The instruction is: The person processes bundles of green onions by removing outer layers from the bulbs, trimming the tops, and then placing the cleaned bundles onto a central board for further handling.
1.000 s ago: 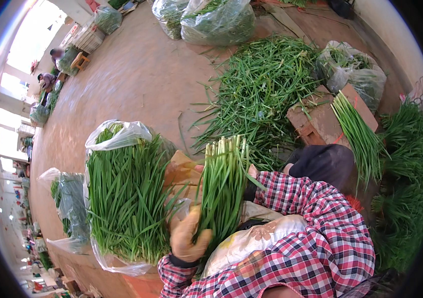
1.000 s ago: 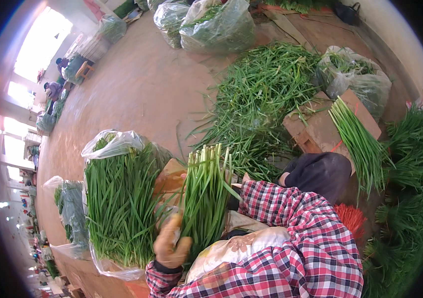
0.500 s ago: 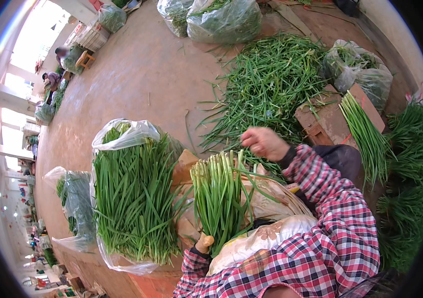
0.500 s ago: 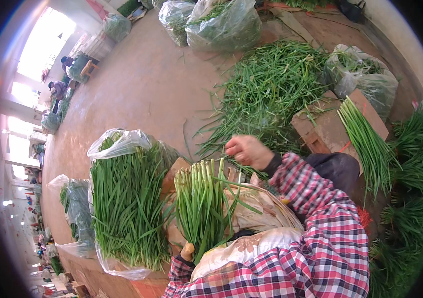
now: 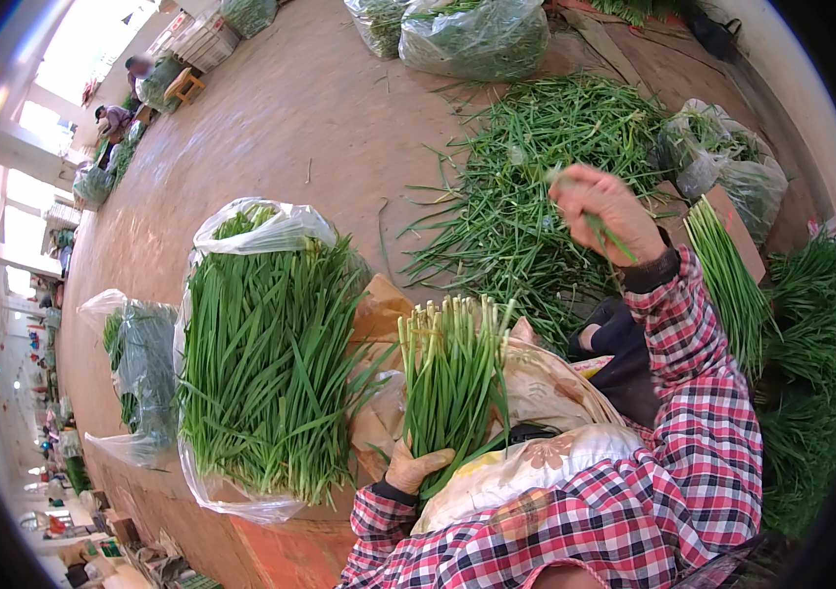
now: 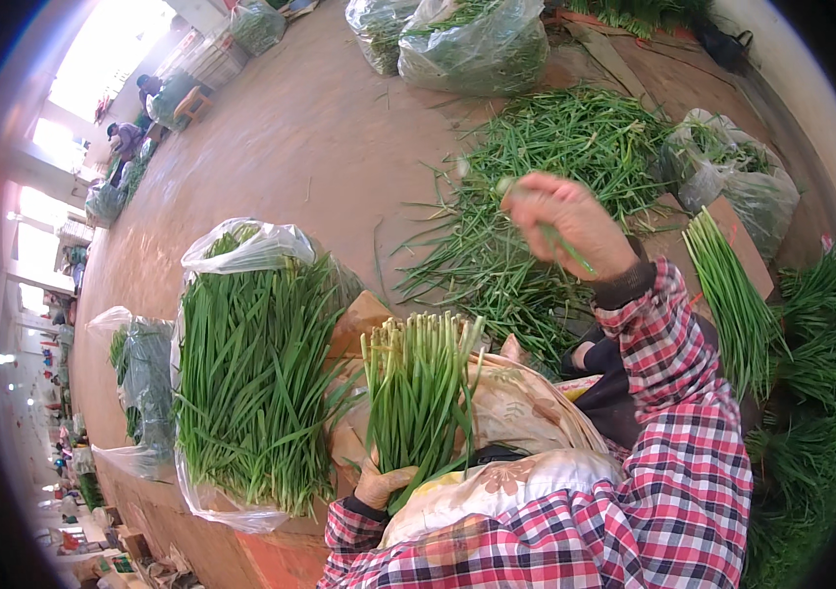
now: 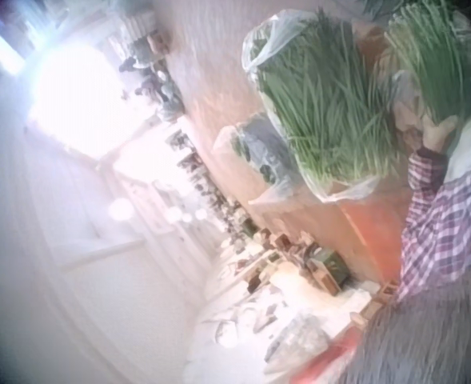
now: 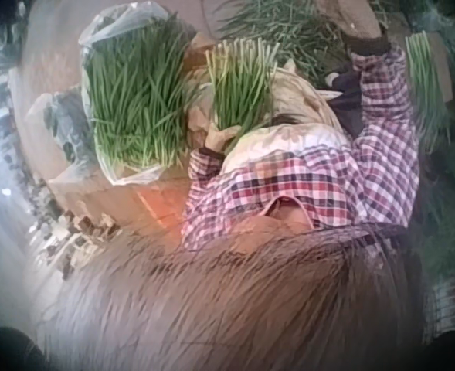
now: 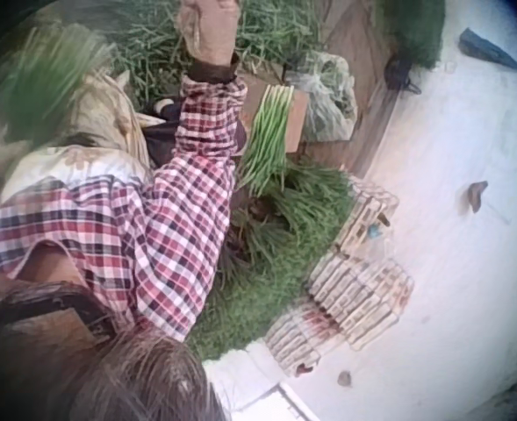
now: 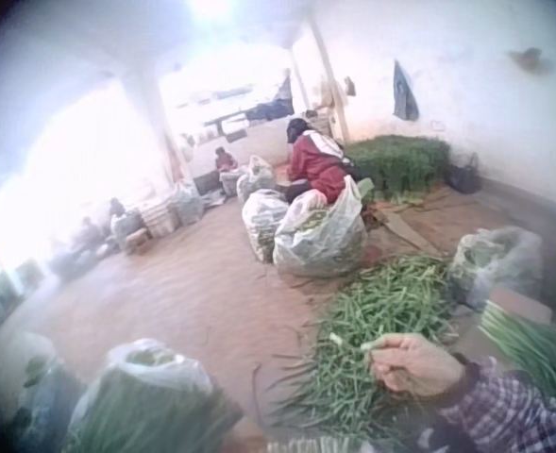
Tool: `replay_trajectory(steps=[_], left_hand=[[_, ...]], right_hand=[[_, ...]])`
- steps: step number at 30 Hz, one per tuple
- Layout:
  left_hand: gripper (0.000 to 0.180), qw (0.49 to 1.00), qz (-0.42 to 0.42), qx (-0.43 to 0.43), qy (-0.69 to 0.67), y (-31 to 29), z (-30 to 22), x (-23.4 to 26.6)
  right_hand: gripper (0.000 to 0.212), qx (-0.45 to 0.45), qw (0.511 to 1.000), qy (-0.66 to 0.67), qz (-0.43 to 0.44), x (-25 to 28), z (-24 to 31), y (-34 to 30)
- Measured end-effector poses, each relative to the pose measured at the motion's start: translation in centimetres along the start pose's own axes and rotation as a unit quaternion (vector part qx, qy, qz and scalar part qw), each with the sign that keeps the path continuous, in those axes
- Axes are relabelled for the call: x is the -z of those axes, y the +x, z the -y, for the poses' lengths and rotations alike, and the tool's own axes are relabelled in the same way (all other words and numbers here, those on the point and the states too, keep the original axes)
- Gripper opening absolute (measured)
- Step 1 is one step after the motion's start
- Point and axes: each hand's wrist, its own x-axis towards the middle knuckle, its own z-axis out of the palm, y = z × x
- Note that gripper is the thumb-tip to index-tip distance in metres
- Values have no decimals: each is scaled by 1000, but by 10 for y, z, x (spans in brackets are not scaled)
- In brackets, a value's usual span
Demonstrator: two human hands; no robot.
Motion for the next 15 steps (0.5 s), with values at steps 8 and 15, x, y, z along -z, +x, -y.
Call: replay_trajectory(steps=[8, 15], left_hand=[[59, 999, -3, -34, 42, -1, -5, -11], [58, 998, -4, 21, -51, -5, 5, 3]], right_hand=[[61, -31, 894, -419, 155, -86, -98, -40], [22, -57, 918, -306, 245, -33, -86, -22]])
